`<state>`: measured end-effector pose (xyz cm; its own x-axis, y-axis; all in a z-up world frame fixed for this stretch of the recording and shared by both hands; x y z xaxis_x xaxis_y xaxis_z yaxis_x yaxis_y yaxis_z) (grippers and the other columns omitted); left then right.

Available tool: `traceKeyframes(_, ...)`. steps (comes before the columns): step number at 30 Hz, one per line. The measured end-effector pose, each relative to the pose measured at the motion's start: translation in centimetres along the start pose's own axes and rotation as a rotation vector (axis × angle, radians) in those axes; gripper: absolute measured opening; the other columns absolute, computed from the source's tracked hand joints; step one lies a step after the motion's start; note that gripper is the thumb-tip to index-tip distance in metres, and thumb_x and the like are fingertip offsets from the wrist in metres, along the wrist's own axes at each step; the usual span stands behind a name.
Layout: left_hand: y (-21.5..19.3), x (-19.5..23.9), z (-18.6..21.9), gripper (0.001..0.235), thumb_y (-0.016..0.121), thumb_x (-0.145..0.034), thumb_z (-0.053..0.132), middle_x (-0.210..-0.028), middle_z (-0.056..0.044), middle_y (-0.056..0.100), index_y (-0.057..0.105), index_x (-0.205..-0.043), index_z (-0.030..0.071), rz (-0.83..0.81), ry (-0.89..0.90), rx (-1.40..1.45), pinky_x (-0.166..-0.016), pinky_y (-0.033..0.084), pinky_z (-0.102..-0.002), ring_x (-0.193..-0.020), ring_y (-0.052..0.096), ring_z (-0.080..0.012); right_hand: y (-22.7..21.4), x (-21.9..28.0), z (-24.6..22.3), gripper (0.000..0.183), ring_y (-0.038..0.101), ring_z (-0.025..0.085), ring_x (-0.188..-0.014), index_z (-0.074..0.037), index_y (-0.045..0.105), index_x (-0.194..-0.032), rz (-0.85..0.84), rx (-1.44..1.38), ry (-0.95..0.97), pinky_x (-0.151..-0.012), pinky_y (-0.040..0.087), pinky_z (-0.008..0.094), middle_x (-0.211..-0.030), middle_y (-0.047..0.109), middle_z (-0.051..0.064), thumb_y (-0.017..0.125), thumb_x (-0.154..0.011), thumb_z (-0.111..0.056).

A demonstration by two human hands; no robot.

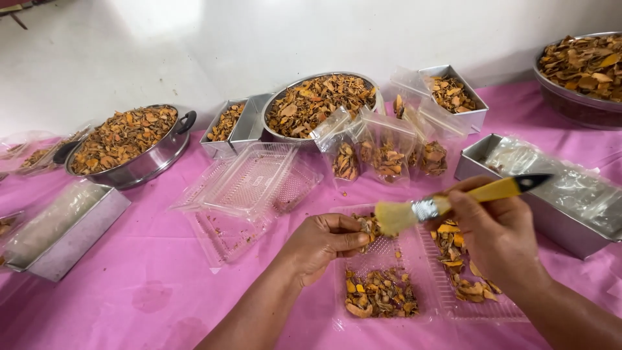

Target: Arranging dried turmeric or ginger slices into plastic packaging trays using a brush and hands.

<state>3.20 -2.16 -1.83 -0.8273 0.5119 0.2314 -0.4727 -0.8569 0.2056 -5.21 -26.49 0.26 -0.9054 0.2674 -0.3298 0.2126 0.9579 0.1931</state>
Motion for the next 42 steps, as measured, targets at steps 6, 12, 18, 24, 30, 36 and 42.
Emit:
traceKeyframes(6, 0.2, -0.5, -1.4, 0.019, 0.082, -0.077, -0.009, -0.086, -0.011, 0.076, 0.074, -0.088, 0.004, 0.073, -0.067, 0.125, -0.072, 0.059, -0.031, -0.080, 0.073, -0.0229, 1.0, 0.3, -0.3, 0.010, 0.073, 0.031, -0.078, 0.000, 0.066, -0.107, -0.312, -0.324, -0.222, -0.066, 0.067, 0.041, -0.102, 0.075, 0.022, 0.060, -0.102, -0.007)
traceKeyframes(12, 0.1, -0.8, -1.2, 0.017, 0.078, -0.080, -0.012, -0.091, -0.017, 0.076, 0.073, -0.091, 0.000, 0.093, -0.047, 0.241, -0.074, 0.063, -0.034, -0.079, 0.073, -0.0270, 0.4, 0.7, -1.0, 0.015, 0.070, 0.026, -0.074, 0.005, 0.065, -0.106, -0.181, -0.186, -0.258, -0.061, 0.065, 0.033, -0.093, 0.072, 0.019, 0.059, -0.102, -0.008)
traceKeyframes(18, 0.2, -1.1, -1.8, 0.016, 0.077, -0.080, -0.013, -0.090, -0.019, 0.076, 0.071, -0.091, -0.003, 0.084, -0.024, 0.279, -0.082, 0.065, -0.038, -0.085, 0.074, -0.0281, 0.5, -0.1, 0.5, 0.014, 0.073, 0.031, -0.063, 0.006, 0.067, -0.101, -0.225, -0.146, -0.098, -0.058, 0.066, 0.038, -0.086, 0.073, 0.022, 0.058, -0.101, -0.005)
traceKeyframes(24, 0.3, -1.1, -1.8, 0.017, 0.078, -0.078, -0.013, -0.095, -0.018, 0.077, 0.074, -0.089, -0.001, 0.025, 0.024, 0.253, -0.082, 0.065, -0.033, -0.090, 0.075, -0.0273, 0.0, -0.6, 0.7, 0.008, 0.069, 0.034, -0.073, 0.001, 0.060, -0.107, -0.020, -0.308, -0.025, -0.069, 0.064, 0.048, -0.087, 0.068, 0.023, 0.057, -0.103, -0.004)
traceKeyframes(30, 0.8, -0.9, -0.8, 0.024, 0.083, -0.073, -0.007, -0.097, -0.014, 0.079, 0.078, -0.095, 0.000, -0.051, 0.172, -0.015, -0.089, 0.064, -0.032, -0.089, 0.076, -0.0212, -0.2, -0.3, 1.2, 0.007, 0.061, 0.039, -0.083, 0.006, 0.052, -0.110, 0.123, -0.172, 0.296, -0.067, 0.055, 0.049, -0.096, 0.060, 0.027, 0.051, -0.105, 0.002)
traceKeyframes(36, 2.0, 0.2, 0.5, 0.015, 0.081, -0.080, 0.007, -0.113, -0.006, 0.081, 0.082, -0.093, 0.016, 0.162, 0.206, -0.723, -0.102, 0.062, -0.033, -0.109, 0.076, -0.0210, 0.2, -1.2, 0.8, 0.010, 0.068, 0.041, -0.059, 0.010, 0.062, -0.100, -0.048, -0.160, 0.197, -0.057, 0.063, 0.050, -0.079, 0.065, 0.025, 0.059, -0.099, 0.000)
traceKeyframes(42, 2.5, -1.2, 1.7, 0.014, 0.075, -0.091, 0.011, -0.095, 0.003, 0.083, 0.082, -0.100, 0.020, 0.218, 0.672, -1.244, -0.108, 0.043, -0.045, -0.089, 0.075, -0.0162, 0.1, -1.4, -2.1, 0.014, 0.077, 0.028, -0.063, 0.001, 0.066, -0.101, 0.148, 0.443, 0.147, -0.060, 0.053, 0.031, -0.072, 0.075, 0.019, 0.058, -0.105, -0.010)
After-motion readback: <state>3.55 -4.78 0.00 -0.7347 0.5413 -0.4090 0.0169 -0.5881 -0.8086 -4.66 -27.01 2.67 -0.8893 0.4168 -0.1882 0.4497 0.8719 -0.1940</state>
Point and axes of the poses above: each hand's wrist, its own x-axis away from the middle knuckle, its own y-axis out of the palm, z = x × y, the point moved 4 cm from there along -x, towards the middle knuckle
